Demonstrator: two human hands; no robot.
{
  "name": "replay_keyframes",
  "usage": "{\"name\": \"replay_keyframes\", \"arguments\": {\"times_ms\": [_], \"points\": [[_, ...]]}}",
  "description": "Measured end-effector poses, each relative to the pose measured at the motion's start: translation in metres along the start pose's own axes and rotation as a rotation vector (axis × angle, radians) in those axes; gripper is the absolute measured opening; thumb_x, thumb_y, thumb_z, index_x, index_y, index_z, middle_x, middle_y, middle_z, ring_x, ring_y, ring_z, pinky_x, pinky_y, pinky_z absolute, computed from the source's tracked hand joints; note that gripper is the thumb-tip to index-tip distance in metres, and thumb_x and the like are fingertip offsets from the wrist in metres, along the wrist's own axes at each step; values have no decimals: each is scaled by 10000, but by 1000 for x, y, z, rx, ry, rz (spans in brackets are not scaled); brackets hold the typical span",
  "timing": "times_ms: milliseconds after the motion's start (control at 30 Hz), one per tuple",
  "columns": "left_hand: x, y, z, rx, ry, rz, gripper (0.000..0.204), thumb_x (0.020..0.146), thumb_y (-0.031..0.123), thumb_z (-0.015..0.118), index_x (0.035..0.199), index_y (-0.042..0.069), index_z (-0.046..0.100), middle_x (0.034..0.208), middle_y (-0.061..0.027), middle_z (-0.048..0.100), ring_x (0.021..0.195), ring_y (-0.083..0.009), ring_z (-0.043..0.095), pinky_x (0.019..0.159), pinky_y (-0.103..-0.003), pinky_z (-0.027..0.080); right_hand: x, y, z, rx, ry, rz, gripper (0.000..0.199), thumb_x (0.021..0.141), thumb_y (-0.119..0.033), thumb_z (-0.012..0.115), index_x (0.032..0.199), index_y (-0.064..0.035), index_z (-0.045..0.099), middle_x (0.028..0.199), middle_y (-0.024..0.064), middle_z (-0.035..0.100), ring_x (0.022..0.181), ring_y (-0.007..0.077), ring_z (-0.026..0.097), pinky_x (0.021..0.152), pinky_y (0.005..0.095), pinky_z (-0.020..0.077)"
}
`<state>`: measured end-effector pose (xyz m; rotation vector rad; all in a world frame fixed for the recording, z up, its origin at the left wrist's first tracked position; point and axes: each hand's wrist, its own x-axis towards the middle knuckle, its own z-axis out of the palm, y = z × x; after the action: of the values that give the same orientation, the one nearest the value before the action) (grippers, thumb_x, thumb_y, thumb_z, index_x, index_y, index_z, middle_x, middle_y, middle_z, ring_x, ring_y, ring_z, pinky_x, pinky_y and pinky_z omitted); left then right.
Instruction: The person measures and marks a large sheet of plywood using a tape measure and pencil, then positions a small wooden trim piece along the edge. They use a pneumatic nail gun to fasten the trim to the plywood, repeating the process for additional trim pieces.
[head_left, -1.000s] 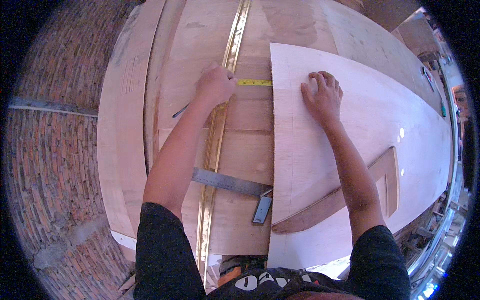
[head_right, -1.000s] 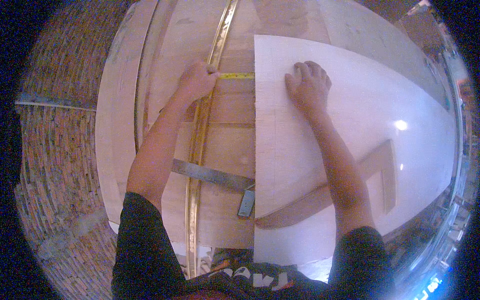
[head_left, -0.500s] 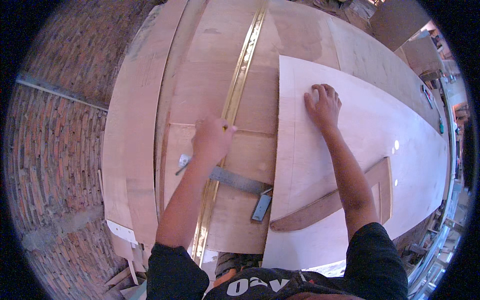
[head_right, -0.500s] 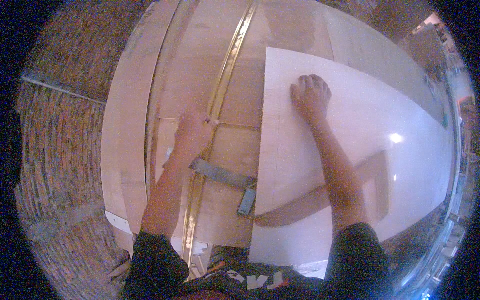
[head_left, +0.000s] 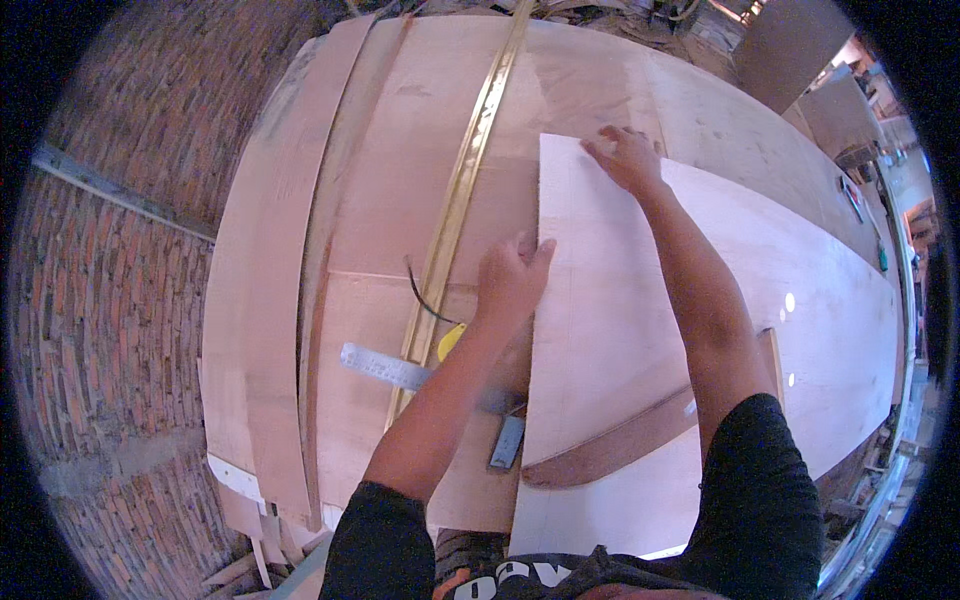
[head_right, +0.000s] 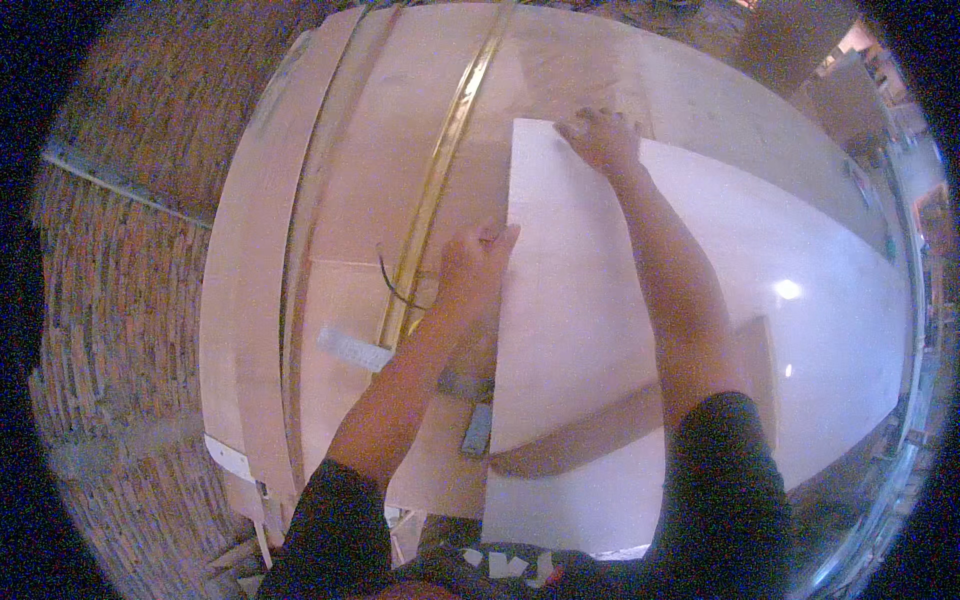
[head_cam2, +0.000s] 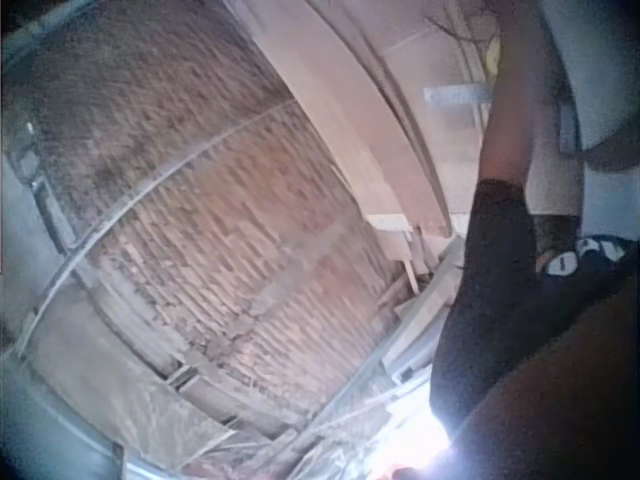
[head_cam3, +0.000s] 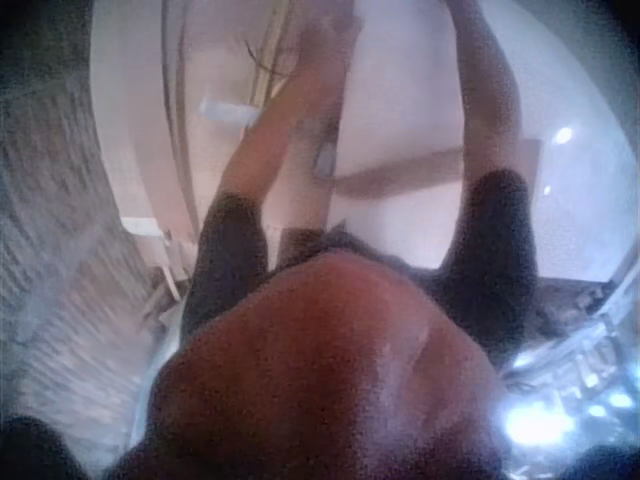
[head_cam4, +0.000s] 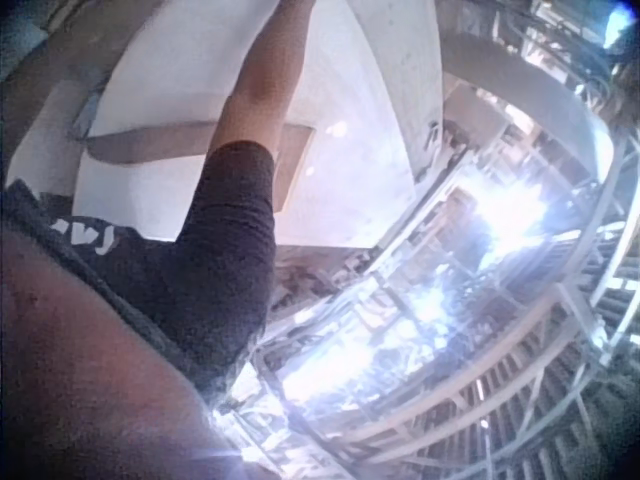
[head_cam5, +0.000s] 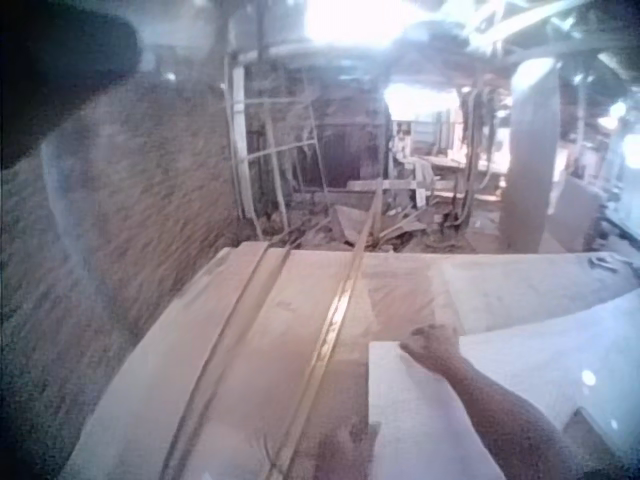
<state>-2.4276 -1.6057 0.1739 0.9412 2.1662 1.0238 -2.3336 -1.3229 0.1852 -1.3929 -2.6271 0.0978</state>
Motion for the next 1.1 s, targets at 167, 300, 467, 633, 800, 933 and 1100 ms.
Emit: {"name": "replay_keyframes", "arguments": {"times_ms": [167, 300, 467, 633, 800, 933, 1100], "points": [[47, -14, 44, -112, -82, -52, 638, 922, 445, 737, 1262, -90, 657, 1172, -325, 706, 1133, -460, 680, 1001, -508, 522, 43, -15, 1, -21, -400, -97, 917, 828, -882, 558, 1256, -93, 744, 1334, 167, 704, 1294, 391, 623, 1134, 612, 377], [34, 4, 53, -125, -11, -58, 580, 907, 362, 766, 1265, -81, 657, 1179, -295, 721, 1125, -433, 697, 1002, -476, 536, 38, -40, 1, -51, -427, -150, 1010, 744, -919, 612, 1285, -75, 732, 1347, 198, 695, 1281, 406, 634, 1110, 684, 372], [35, -35, 60, -409, -59, -131, 495, 890, 251, 805, 1238, -72, 666, 1147, -241, 745, 1056, -336, 732, 950, -422, 560, 24, -86, 4, -31, -322, -154, 919, 716, -798, 719, 1291, -81, 730, 1332, 199, 703, 1257, 413, 647, 1066, 649, 445], [-12, 10, 31, -637, -213, -229, 450, 971, 303, 742, 1238, -52, 672, 1127, -184, 746, 979, -201, 721, 889, -362, 573, 31, -71, -10, -43, -384, -113, 822, 722, -673, 757, 1290, -79, 729, 1312, 205, 709, 1242, 406, 657, 1048, 596, 485], [20, -12, 28, -852, -344, -465, 432, 1027, 343, 658, 1280, -7, 668, 1142, -149, 735, 953, -257, 713, 886, -409, 572, 34, -74, -25, -56, -313, -149, 842, 725, -680, 742, 1279, -46, 725, 1298, 219, 710, 1224, 396, 668, 1039, 503, 522], [39, -34, 37, -1018, -119, -5, 438, 1040, 357, 633, 1287, -1, 683, 1152, -150, 738, 993, -298, 718, 924, -434, 566, 37, -68, -24, -21, -213, -199, 794, 787, -718, 688, 1174, -29, 768, 1189, 235, 743, 1176, 410, 687, 1016, 487, 525], [82, -37, 25, 50, 91, 287, 401, 983, 269, 658, 1280, 0, 687, 1209, -239, 698, 1127, -400, 660, 997, -479, 523, 44, -56, -20, 267, -284, -145, 812, 876, -759, 590, 1047, 7, 794, 1086, 267, 757, 1126, 442, 699, 990, 489, 520]]}}
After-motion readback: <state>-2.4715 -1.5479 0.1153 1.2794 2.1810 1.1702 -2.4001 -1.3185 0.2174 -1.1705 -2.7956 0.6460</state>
